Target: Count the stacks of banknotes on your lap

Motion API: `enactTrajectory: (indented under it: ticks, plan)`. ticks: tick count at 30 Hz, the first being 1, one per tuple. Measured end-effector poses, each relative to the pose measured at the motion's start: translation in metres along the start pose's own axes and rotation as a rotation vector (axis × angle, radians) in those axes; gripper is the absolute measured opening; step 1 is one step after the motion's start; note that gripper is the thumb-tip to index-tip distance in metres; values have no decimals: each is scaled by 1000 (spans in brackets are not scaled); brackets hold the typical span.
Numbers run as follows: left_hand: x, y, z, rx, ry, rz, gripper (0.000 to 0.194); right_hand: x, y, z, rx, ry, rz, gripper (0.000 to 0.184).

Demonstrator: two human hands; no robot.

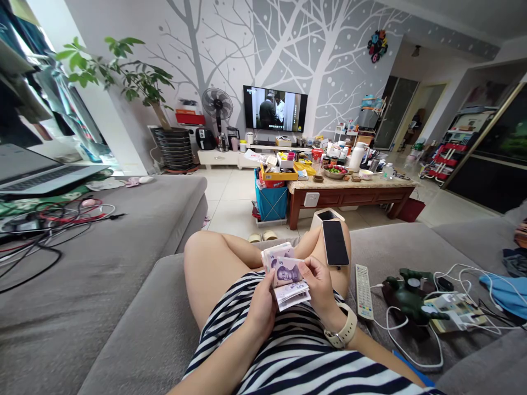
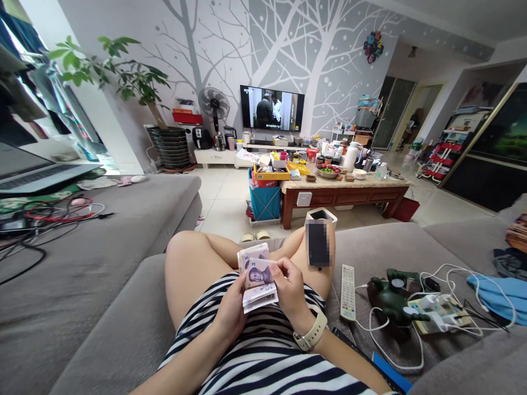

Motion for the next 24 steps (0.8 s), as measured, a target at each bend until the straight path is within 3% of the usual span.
enactTrajectory:
  ticks: [24]
  plan:
    - [3, 3, 1, 17, -37, -37, 26, 0, 6, -4, 49, -54, -67, 38]
Point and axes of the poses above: each hand's wrist, its own y-axis away from the middle knuckle, its own x-axis out of the back of the hand, z = x × y, the point moved 3 cm from there along -y, towards the middle knuckle, and after that the axes turned 13 degrees about z, right-handed, at the moved point
